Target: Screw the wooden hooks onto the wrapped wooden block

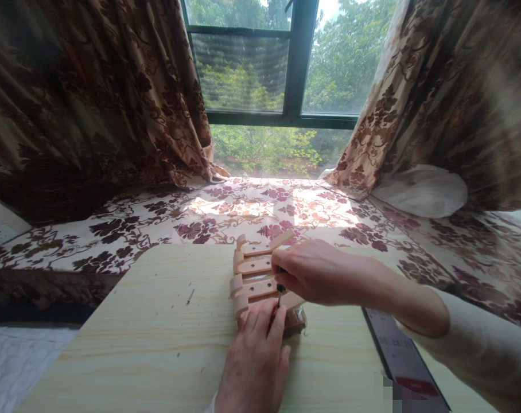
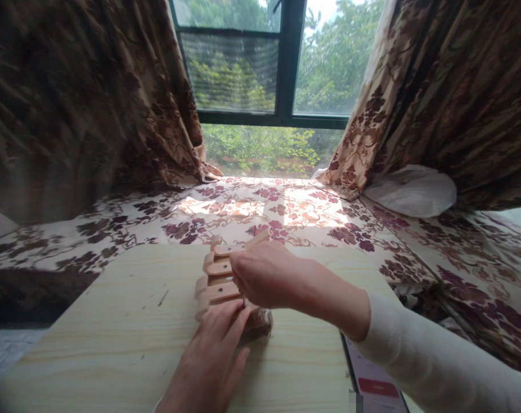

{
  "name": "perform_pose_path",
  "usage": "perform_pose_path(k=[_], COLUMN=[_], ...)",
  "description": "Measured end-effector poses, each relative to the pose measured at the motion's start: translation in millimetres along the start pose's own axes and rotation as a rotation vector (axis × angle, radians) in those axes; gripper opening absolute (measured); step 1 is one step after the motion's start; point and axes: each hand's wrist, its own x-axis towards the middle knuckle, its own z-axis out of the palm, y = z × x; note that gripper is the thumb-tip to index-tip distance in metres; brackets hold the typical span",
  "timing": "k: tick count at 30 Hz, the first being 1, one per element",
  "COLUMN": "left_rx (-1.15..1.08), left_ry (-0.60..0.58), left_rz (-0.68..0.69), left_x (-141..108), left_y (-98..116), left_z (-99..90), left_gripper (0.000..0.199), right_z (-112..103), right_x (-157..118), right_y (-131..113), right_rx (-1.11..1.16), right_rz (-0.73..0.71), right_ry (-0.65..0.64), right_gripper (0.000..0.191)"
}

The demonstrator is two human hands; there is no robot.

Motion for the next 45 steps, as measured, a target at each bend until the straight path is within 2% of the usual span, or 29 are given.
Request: perform_pose_path(k=[3, 6, 13, 21, 26, 30, 35, 38, 43, 45], left_rx=[-0.007, -0.013, -0.004, -0.014, 0.006, -0.003, -0.046, -0.055, -0.040, -0.038], left_ry=[0.018, 0.028, 0.017, 0.030, 0.037, 0.046, 0.049, 0.045, 0.055, 0.062], left_rz=[0.001, 0.003, 0.003, 0.007, 0.015, 0.016, -0.002, -0.002, 0.012, 0.017], left_x=[-0.3, -0.6, -1.0, 0.1, -0.7, -0.4, 0.1, -0.3, -0.9, -0.7], left_y=[0.7, 1.2, -0.2, 2.7, 0.1, -0.2, 1.8, 1.4, 0.7, 1.3], left_z=[0.9, 2.4, 2.3, 1.2, 1.0, 0.5, -1.5, -1.3, -0.1, 0.2], left_gripper=[0.051, 0.051, 0.052, 0.050, 0.050, 0.050, 0.048, 0.049, 0.049, 0.048], right_z=[9.1, 7.6, -11.4, -3.0, -14.5, -11.8, 7.9, 9.9, -8.4, -12.1], right_x=[4.1, 4.1, -4.3, 1.5, -4.1, -5.4, 1.9, 4.2, -0.8, -2.7], right_y=[-1.0, -1.2, 0.8, -1.5, -0.3, 1.8, 4.2, 4.4, 3.0, 2.5], right_rx=[-0.038, -0.049, 0.026, -0.039, -0.003, 0.044, 0.009, -0.018, 0.032, 0.046], right_rz=[0.079, 0.105, -0.089, 0.099, -0.049, -0.092, 0.061, 0.135, -0.039, -0.082], right_ry=[0.044, 0.056, -0.035, -0.021, -0.039, -0.050, 0.008, 0.033, -0.002, -0.026], right_gripper=[0.019, 0.017, 0.018, 0.024, 0.011, 0.016, 0.018, 0.021, 0.010, 0.012])
